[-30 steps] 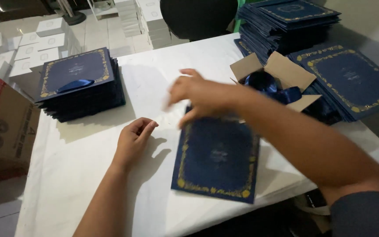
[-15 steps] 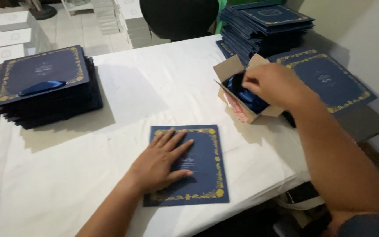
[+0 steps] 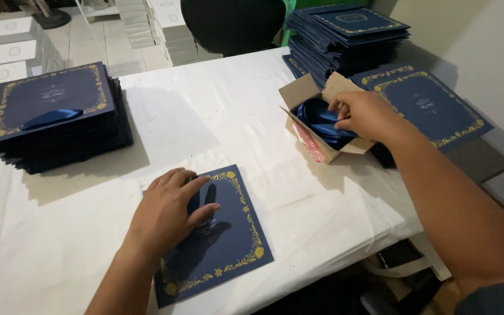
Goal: Assembling a blue gift bag by threading a blue ribbon through holes to create handles.
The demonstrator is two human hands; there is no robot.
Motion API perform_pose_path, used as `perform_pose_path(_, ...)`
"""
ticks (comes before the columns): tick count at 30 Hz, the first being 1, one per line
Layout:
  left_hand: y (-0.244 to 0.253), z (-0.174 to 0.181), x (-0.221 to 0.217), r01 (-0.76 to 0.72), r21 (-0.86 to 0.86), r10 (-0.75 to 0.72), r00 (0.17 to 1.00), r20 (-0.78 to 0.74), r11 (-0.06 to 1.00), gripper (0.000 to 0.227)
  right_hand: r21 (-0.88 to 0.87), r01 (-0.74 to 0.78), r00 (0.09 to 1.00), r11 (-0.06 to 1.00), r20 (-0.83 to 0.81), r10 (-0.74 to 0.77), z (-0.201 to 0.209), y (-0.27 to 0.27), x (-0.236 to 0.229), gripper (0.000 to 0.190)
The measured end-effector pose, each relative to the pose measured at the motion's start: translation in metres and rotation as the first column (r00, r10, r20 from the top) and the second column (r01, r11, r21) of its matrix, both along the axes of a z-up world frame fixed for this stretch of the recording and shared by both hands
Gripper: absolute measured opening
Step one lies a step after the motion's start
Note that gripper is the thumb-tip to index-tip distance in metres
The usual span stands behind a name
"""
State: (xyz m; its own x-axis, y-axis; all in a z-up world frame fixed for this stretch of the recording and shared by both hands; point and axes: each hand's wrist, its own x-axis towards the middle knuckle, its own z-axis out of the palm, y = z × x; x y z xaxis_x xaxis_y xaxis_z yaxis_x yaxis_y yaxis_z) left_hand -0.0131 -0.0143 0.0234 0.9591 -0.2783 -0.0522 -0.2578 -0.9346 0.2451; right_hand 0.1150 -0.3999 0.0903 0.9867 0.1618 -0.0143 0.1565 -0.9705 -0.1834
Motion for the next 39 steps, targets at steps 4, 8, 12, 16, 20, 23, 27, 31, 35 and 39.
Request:
perform_pose_path(4, -0.001, 0.006, -0.001, 0.007, -0.089, -0.009, 1.000, -0.021, 0.996, 0.059, 0.082, 0.015, 1.000, 0.997, 0.005, -0.015, 0.008, -0.004, 0.002, 0.035)
perform_pose_path(8, -0.002, 0.000, 0.000, 0.043, -0.131, -0.043, 0.999, 0.003, 0.990, 0.066, 0.154, 0.050, 0.998, 0.987, 0.016, -0.053, 0.013, -0.015, 0.007, 0.014)
perform_pose_path(12, -0.010, -0.003, 0.001, 0.100, -0.169, -0.101, 0.995, 0.001, 0.981, 0.066, 0.248, 0.087, 0.996, 0.965, 0.012, -0.092, 0.002, -0.042, 0.028, 0.015)
perform_pose_path(16, -0.009, -0.020, 0.007, 0.159, -0.140, -0.164, 0.986, -0.030, 0.977, 0.070, 0.256, 0.097, 0.995, 0.962, -0.013, -0.097, 0.026, -0.024, 0.006, 0.021)
perform_pose_path(20, -0.008, -0.052, 0.015, 0.282, -0.125, -0.269, 0.957, 0.107, 0.951, 0.079, 0.227, 0.243, 0.965, 0.943, 0.042, -0.259, 0.040, -0.037, 0.014, 0.039)
perform_pose_path(23, -0.013, -0.053, 0.015, 0.281, -0.127, -0.266, 0.956, 0.121, 0.951, 0.080, 0.343, 0.206, 0.918, 0.916, 0.256, -0.302, 0.048, -0.052, 0.020, 0.046)
perform_pose_path(27, -0.015, -0.049, 0.013, 0.265, -0.154, -0.256, 0.964, 0.076, 0.952, 0.080, 0.225, 0.160, 0.938, 0.961, 0.269, -0.219, 0.075, -0.038, 0.009, 0.038)
perform_pose_path(31, -0.014, -0.049, 0.013, 0.258, -0.172, -0.250, 0.966, 0.070, 0.951, 0.079, 0.040, 0.231, 0.973, 0.972, -0.014, -0.231, 0.076, 0.003, 0.001, 0.030)
perform_pose_path(35, -0.013, -0.049, 0.012, 0.269, -0.187, -0.256, 0.962, 0.091, 0.945, 0.078, 0.096, 0.078, 0.990, 0.992, -0.123, -0.066, 0.057, 0.004, 0.014, 0.012)
perform_pose_path(39, -0.013, -0.045, 0.012, 0.262, -0.197, -0.253, 0.965, 0.066, 0.945, 0.078, 0.176, 0.092, 0.996, 0.980, -0.036, -0.087, 0.057, 0.007, 0.018, 0.006)
